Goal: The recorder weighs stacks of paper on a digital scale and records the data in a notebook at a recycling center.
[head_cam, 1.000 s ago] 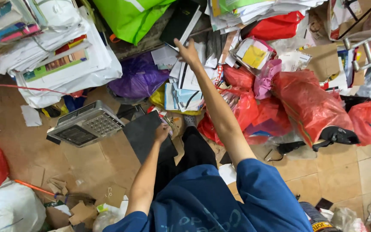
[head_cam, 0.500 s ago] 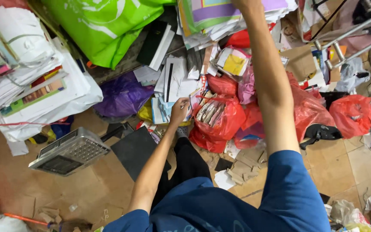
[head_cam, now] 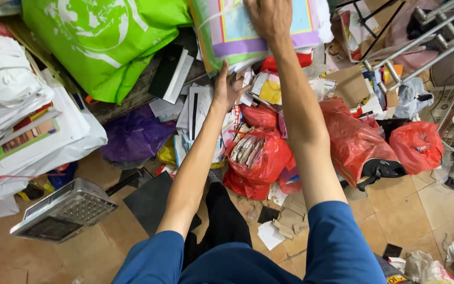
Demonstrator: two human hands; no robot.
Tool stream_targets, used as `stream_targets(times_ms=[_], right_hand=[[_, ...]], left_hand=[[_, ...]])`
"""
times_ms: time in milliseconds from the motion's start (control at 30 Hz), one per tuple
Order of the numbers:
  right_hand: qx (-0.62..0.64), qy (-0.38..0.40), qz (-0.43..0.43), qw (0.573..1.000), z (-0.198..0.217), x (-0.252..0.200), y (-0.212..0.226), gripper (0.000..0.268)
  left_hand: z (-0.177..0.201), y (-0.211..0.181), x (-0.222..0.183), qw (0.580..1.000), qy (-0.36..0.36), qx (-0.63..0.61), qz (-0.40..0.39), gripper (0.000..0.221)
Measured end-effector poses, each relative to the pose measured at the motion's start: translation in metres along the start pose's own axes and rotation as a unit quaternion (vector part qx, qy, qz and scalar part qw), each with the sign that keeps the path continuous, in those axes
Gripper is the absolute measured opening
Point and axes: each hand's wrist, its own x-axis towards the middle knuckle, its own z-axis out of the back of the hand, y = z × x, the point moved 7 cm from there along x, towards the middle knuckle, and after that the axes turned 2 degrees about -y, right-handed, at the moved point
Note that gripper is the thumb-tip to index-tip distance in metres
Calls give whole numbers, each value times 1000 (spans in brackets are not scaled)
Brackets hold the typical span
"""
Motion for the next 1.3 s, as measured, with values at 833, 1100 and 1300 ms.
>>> stream_targets(times_ms=[833, 1100, 1300], right_hand=[[-38, 216, -315, 923, 16, -538, -21, 37], [-58, 362, -538, 759, 103, -699, 49, 24], [-75, 376, -513, 768, 98, -689, 61, 24]], left_hand=[[274, 258, -116, 927, -156, 262, 221, 77], [296, 351, -295, 842, -119, 299, 433, 66], [297, 356, -292, 849, -84, 299, 429, 71]])
